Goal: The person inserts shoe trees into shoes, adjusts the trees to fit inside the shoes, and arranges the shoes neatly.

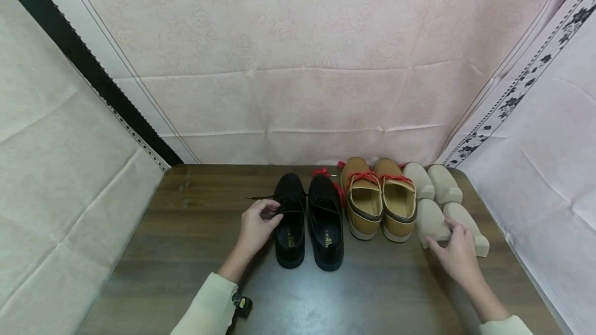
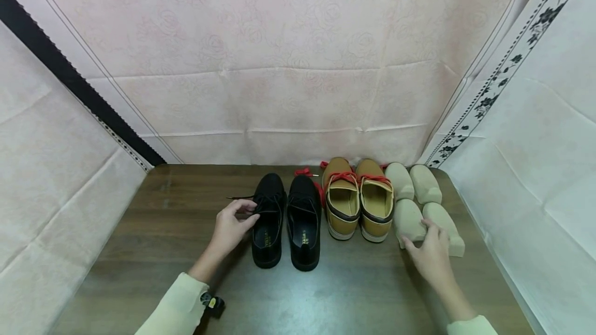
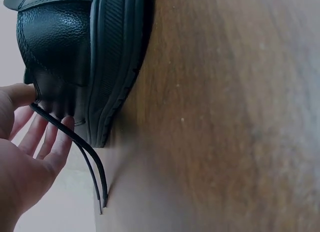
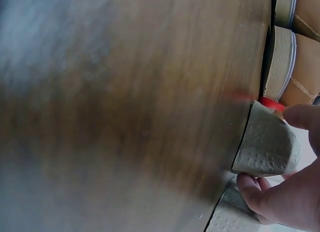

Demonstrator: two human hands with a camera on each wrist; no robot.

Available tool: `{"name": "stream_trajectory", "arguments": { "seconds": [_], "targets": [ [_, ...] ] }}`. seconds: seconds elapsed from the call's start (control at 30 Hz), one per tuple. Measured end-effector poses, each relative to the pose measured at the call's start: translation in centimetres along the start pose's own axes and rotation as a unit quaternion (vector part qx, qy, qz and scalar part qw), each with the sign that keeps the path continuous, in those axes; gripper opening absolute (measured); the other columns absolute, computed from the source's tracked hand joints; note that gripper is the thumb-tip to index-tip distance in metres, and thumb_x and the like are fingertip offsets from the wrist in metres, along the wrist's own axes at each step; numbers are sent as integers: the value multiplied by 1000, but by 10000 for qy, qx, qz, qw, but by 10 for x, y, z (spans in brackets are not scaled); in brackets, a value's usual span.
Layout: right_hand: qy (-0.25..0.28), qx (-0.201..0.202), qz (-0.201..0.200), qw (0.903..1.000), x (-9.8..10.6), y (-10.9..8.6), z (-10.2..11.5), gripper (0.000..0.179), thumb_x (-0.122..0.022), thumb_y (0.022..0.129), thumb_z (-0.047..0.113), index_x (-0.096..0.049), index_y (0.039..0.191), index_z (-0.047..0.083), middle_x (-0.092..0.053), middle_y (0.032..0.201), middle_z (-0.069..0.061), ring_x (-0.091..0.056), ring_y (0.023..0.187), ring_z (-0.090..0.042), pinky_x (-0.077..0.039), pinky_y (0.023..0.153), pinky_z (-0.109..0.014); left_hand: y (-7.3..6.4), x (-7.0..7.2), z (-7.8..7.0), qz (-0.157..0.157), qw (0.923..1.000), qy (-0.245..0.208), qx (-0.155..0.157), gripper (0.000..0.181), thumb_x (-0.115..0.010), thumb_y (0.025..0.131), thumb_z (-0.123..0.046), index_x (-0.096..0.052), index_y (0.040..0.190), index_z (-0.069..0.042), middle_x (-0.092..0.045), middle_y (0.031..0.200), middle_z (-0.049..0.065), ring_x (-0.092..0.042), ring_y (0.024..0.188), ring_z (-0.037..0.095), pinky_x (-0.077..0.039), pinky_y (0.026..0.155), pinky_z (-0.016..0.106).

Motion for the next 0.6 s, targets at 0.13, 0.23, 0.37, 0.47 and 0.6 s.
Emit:
{"name": "stream_trajectory", "arguments": {
  "seconds": [0.13,0.23,0.37,0.47,0.6],
  "targets": [
    [34,-102,0,9999,0,0,-2,74,-75,91,15,-36,143,-19,-36,135,-46,-33,124,-58,-35,98,-69,1,1,6,11,9991,-352,219,24,-83,85,-3,-75,107,-9,-71,108,9,-70,97,25,-62,81,29],
    [49,-200,34,9998,-1,0,-4,73,-75,92,16,-37,143,-18,-35,135,-46,-33,123,-57,-36,97,-69,1,1,9,7,9975,-619,352,24,-83,85,0,-75,107,-7,-71,108,11,-69,97,25,-61,80,24],
    [45,-237,102,9997,-2,0,-5,72,-74,93,18,-36,143,-18,-35,135,-45,-33,123,-56,-37,96,-69,0,1,10,-19,9962,-748,456,23,-82,85,1,-75,106,-6,-72,108,11,-69,95,25,-59,78,22],
    [18,-227,146,9996,-2,1,-5,73,-74,94,19,-36,144,-18,-34,135,-46,-33,123,-57,-37,96,-69,-1,1,9,-22,9958,-783,466,23,-80,85,2,-75,106,-6,-72,108,11,-69,94,24,-59,77,22],
    [-1,-232,193,9995,-3,0,-6,74,-73,94,21,-35,145,-18,-33,136,-47,-33,124,-57,-38,95,-70,-1,0,9,-5,9946,-937,439,22,-80,85,4,-75,105,-5,-71,109,12,-68,94,23,-59,77,21]
  ]
}}
Point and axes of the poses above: each hand's wrist, its own y-axis towards the middle knuckle, its own x-axis out of the back of the hand, z = x × y, the point moved 9 cm from there along y, towards the middle knuckle
